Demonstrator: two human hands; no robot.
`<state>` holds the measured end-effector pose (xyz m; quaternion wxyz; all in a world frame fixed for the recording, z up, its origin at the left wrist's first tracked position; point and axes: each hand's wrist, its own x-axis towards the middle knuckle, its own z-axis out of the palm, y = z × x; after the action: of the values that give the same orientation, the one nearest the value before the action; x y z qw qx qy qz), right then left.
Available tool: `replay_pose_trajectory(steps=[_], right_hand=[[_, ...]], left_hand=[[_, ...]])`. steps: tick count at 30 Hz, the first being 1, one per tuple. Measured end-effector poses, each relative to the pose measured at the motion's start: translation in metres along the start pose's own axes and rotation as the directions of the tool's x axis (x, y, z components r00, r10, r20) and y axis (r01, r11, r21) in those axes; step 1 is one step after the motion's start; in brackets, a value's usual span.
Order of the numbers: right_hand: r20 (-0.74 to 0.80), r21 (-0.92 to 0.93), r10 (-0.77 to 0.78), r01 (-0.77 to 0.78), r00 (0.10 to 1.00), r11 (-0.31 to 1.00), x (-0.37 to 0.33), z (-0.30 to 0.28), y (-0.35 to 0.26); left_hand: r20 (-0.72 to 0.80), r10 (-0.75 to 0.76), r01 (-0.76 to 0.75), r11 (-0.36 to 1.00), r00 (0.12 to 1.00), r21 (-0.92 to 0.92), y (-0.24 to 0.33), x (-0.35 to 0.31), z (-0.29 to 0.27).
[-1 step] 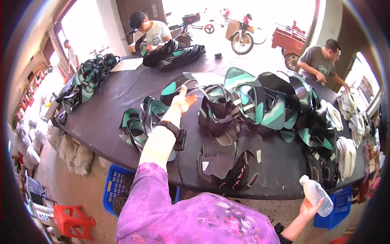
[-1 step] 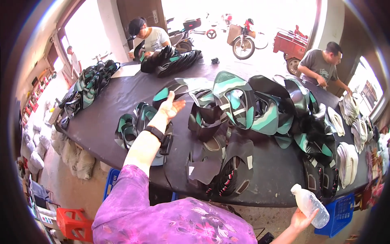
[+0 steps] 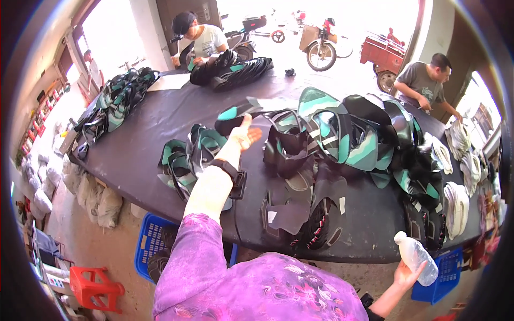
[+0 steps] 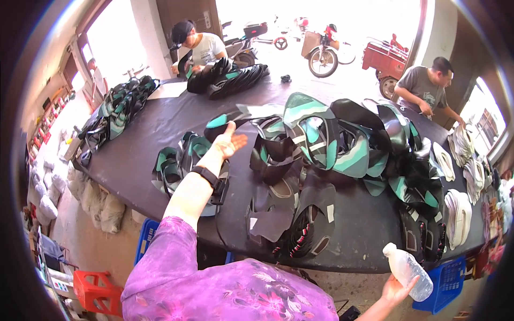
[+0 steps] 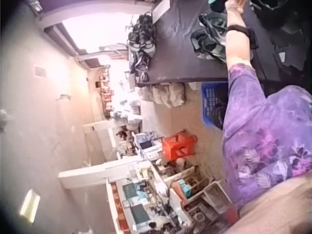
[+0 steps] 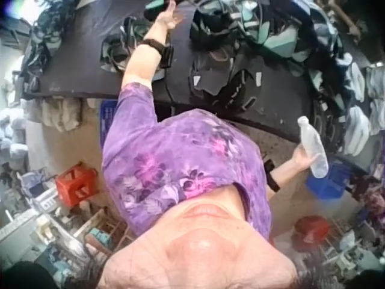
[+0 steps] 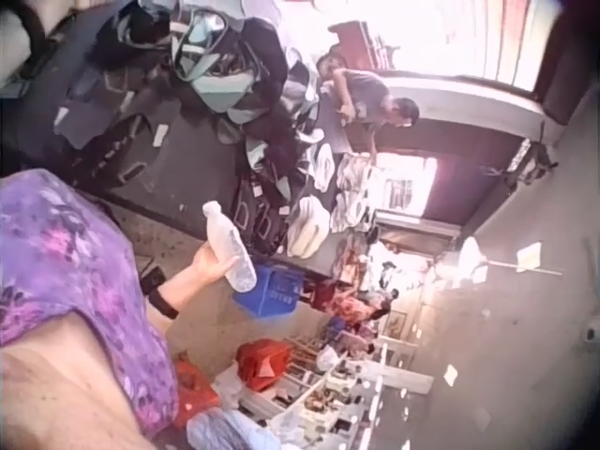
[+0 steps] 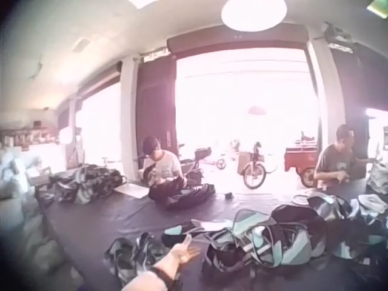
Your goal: The recorder is applying a liquid adhesive from a plastic bottle to the edges of various shoe upper components and sorting them.
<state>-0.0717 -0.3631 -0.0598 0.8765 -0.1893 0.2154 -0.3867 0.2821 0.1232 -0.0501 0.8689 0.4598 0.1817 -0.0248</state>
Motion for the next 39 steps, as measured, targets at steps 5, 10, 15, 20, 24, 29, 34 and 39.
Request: replay_pose_trajectory(steps=[5,10,15,20,24,29,34,39], right_hand=[[0.022,-0.023,0.067,-0.066,0.998,0.998,-0.002,0.011,0.018],[0.069,-0.001,0.178,-0.178,0.982,0.984,0.002,0.02,0.037],[0.081,-0.016,0.263,-0.263,0.961,0.965,0.0,0.029,0.053],[0.117,-0.041,0.288,-0.285,0.951,0.958,0.004,0.034,0.056],[0.1,-0.044,0.26,-0.257,0.96,0.966,0.003,0.039,0.061],[0.087,-0.044,0.318,-0.315,0.944,0.948,0.004,0.044,0.071],[0.101,-0.048,0.394,-0.391,0.914,0.919,0.009,0.048,0.079],[0.147,-0.095,0.345,-0.334,0.927,0.938,0.008,0.069,0.088]], left_hand=[[0.075,0.398,-0.315,0.584,0.915,0.748,-0.008,-0.024,-0.049],[0.096,0.781,0.152,-0.238,0.617,0.959,0.043,-0.055,-0.111],[-0.057,0.533,0.237,-0.275,0.844,0.932,0.039,-0.069,-0.171],[-0.129,0.614,0.072,0.116,0.779,0.991,0.05,-0.069,-0.183],[-0.138,0.377,-0.204,0.733,0.916,0.648,0.062,-0.077,-0.166],[-0.007,0.539,-0.503,0.79,0.842,0.35,0.01,-0.121,-0.138],[-0.229,0.47,-0.206,0.706,0.852,0.678,-0.069,-0.152,-0.177],[-0.16,0.337,-0.259,0.89,0.928,0.375,-0.067,-0.17,-0.154]])
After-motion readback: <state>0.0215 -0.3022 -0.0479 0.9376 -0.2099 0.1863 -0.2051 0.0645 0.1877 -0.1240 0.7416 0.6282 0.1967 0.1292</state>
